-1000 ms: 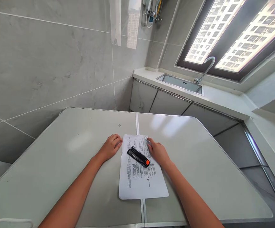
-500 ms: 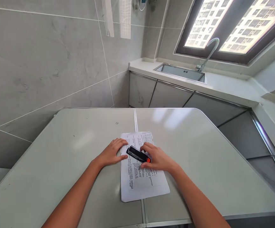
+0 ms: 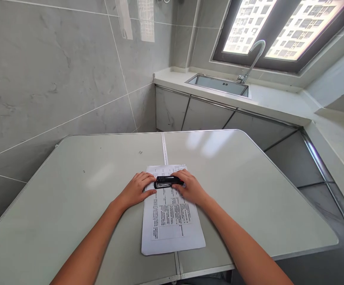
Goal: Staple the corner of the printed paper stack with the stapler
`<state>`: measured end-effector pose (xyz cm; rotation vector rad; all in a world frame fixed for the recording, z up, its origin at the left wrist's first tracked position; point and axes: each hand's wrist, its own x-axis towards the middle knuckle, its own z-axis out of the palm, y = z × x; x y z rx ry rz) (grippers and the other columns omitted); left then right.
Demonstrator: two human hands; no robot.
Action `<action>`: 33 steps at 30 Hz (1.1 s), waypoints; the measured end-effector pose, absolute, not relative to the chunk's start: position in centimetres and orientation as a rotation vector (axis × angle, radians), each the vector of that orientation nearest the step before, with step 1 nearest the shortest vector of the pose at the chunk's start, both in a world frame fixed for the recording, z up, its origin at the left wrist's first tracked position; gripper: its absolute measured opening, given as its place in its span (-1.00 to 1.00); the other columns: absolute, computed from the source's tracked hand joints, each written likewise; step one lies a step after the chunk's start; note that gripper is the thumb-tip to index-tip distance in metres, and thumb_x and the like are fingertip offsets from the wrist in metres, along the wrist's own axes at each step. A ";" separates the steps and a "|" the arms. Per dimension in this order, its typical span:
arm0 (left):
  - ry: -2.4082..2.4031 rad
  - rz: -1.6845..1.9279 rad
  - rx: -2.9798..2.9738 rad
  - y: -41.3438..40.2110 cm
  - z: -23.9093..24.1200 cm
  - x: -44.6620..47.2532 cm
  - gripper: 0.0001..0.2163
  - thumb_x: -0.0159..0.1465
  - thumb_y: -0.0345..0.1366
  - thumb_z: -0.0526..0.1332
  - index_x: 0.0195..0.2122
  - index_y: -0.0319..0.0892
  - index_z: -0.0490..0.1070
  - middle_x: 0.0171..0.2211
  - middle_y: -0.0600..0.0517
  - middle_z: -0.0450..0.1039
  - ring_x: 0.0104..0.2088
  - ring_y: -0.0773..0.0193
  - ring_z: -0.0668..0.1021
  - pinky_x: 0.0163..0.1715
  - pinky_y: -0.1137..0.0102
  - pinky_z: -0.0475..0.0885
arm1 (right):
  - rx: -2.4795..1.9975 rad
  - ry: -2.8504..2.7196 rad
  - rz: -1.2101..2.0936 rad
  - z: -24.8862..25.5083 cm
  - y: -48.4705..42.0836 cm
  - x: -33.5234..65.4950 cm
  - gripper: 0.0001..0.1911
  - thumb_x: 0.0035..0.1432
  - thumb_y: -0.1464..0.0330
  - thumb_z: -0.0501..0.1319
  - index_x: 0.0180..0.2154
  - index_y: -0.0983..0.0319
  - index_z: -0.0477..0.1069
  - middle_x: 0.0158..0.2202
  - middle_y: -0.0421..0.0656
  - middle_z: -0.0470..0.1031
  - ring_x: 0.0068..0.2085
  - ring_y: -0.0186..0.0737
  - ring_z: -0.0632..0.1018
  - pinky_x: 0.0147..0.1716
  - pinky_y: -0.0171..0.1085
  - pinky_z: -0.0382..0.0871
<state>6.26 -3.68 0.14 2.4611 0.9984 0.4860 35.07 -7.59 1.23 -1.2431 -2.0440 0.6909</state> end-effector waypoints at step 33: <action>0.987 0.996 1.469 -3.9 0.6 6.9 -0.57 0.43 -0.01 0.15 0.23 -0.07 0.28 0.25 -0.16 0.37 0.22 0.05 0.47 0.26 0.08 0.35 | -1.096 -1.917 0.222 1.0 -8.1 34.4 -0.79 0.32 0.34 0.26 -0.02 0.09 0.54 -0.16 -0.10 0.63 -0.13 -0.09 0.57 -0.13 -0.09 0.47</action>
